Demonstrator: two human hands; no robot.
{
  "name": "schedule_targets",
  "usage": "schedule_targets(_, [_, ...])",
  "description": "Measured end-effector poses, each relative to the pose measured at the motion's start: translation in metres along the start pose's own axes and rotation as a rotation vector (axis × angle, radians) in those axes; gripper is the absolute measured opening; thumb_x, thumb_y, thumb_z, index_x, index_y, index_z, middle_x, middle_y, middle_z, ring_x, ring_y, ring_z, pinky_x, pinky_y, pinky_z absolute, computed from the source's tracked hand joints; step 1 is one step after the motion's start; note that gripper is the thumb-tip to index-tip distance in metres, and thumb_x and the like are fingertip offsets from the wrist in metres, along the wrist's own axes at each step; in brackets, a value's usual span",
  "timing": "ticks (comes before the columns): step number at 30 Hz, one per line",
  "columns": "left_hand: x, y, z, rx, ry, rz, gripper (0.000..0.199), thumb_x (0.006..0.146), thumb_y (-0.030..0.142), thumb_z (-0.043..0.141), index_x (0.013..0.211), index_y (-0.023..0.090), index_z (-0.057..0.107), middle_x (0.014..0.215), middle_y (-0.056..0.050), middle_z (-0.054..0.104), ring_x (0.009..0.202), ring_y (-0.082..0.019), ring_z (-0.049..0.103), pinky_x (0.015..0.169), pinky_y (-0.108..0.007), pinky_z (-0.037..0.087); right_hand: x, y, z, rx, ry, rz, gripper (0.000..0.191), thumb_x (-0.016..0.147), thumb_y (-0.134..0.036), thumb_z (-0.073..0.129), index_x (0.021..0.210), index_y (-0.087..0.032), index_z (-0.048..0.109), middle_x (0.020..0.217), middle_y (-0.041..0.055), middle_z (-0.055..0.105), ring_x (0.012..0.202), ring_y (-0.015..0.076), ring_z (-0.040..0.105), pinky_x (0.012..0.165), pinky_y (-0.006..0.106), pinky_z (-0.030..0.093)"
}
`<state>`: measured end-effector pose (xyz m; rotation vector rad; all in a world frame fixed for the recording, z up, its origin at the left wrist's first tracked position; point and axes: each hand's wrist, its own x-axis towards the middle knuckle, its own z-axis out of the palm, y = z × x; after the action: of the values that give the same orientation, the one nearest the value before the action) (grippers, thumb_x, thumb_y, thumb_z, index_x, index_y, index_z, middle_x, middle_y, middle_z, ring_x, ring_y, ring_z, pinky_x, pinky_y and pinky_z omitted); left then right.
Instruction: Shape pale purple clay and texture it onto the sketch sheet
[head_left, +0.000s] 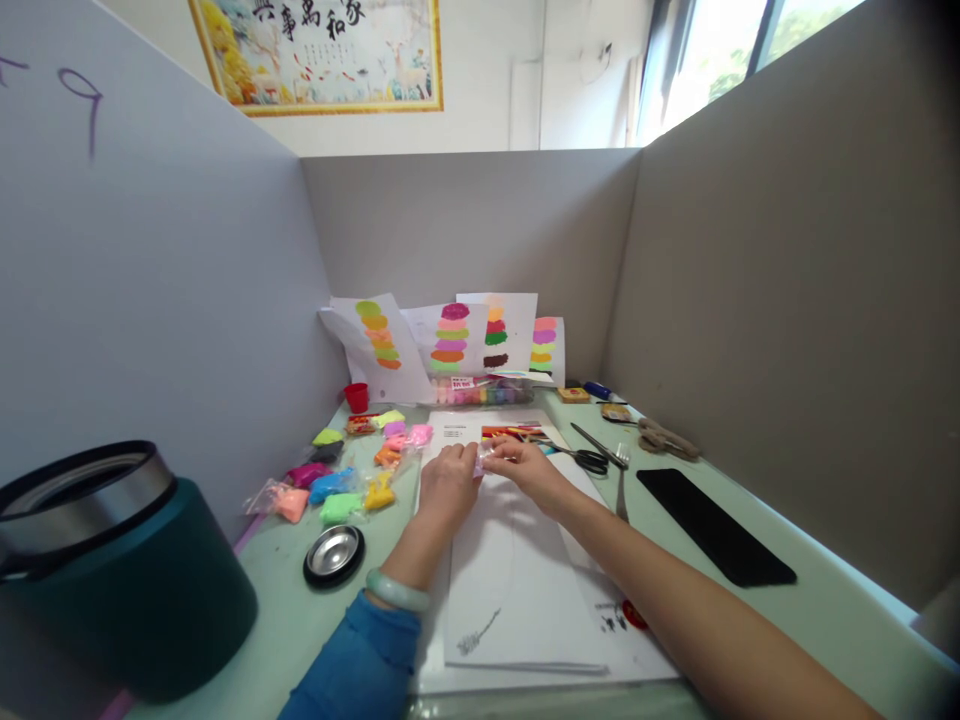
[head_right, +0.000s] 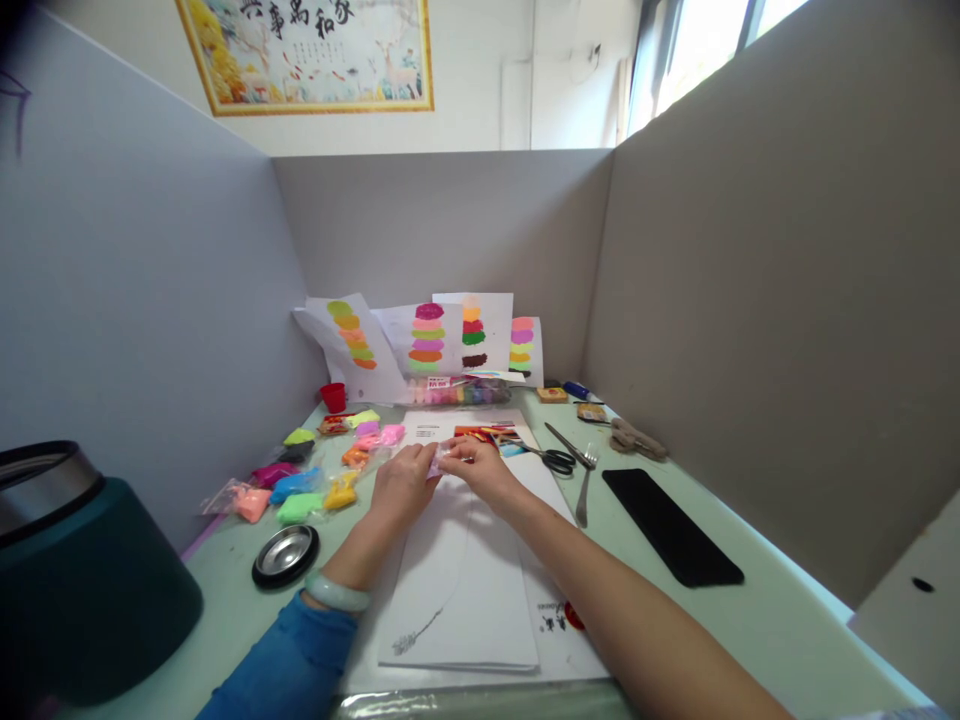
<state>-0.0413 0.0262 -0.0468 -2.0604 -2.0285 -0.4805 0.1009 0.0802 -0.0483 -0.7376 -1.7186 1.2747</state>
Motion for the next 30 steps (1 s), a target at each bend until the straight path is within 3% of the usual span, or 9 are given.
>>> schedule_targets(6, [-0.001, 0.001, -0.002, -0.017, -0.006, 0.002, 0.029, 0.085, 0.024, 0.055, 0.114, 0.022, 0.054, 0.102, -0.006, 0.062, 0.1, -0.021, 0.055, 0.079, -0.029, 0.042, 0.004, 0.01, -0.001, -0.342, 0.163, -0.203, 0.017, 0.065, -0.032, 0.072, 0.057, -0.02, 0.062, 0.092, 0.0062, 0.062, 0.098, 0.0228, 0.054, 0.095, 0.039, 0.035])
schedule_targets(14, [-0.001, 0.002, -0.005, -0.028, -0.031, -0.027, 0.025, 0.087, 0.026, 0.052, 0.111, 0.024, 0.055, 0.102, -0.006, 0.062, 0.1, -0.02, 0.056, 0.08, -0.029, 0.042, 0.004, 0.01, -0.001, -0.172, 0.061, -0.102, 0.018, 0.067, -0.036, 0.069, 0.068, -0.018, 0.064, 0.108, 0.0073, 0.059, 0.099, 0.0211, 0.056, 0.087, 0.035, 0.041])
schedule_targets(22, [-0.001, -0.001, -0.001, -0.06, 0.009, -0.02, 0.029, 0.083, 0.024, 0.056, 0.112, 0.024, 0.057, 0.101, -0.005, 0.063, 0.099, -0.021, 0.057, 0.078, -0.028, 0.043, 0.003, 0.006, -0.003, -0.337, 0.017, -0.269, 0.011, 0.073, -0.032, 0.067, 0.068, -0.023, 0.071, 0.103, 0.0063, 0.06, 0.107, 0.0234, 0.052, 0.1, 0.039, 0.033])
schedule_targets(26, [0.002, -0.003, 0.002, -0.202, 0.047, -0.065, 0.027, 0.084, 0.027, 0.055, 0.111, 0.023, 0.06, 0.103, -0.006, 0.065, 0.095, -0.02, 0.06, 0.077, -0.027, 0.044, 0.004, 0.0, -0.009, -0.236, 0.008, -0.205, 0.02, 0.08, -0.036, 0.059, 0.077, -0.021, 0.072, 0.109, 0.008, 0.06, 0.111, 0.0238, 0.052, 0.096, 0.037, 0.037])
schedule_targets(30, [0.007, -0.008, 0.005, -0.583, -0.027, -0.057, 0.023, 0.084, 0.035, 0.054, 0.099, 0.02, 0.065, 0.087, -0.003, 0.067, 0.081, -0.017, 0.062, 0.069, -0.025, 0.045, 0.002, -0.008, -0.017, -0.185, -0.086, -0.272, 0.022, 0.084, -0.026, 0.05, 0.088, -0.023, 0.072, 0.108, 0.0068, 0.062, 0.113, 0.0224, 0.052, 0.099, 0.038, 0.037])
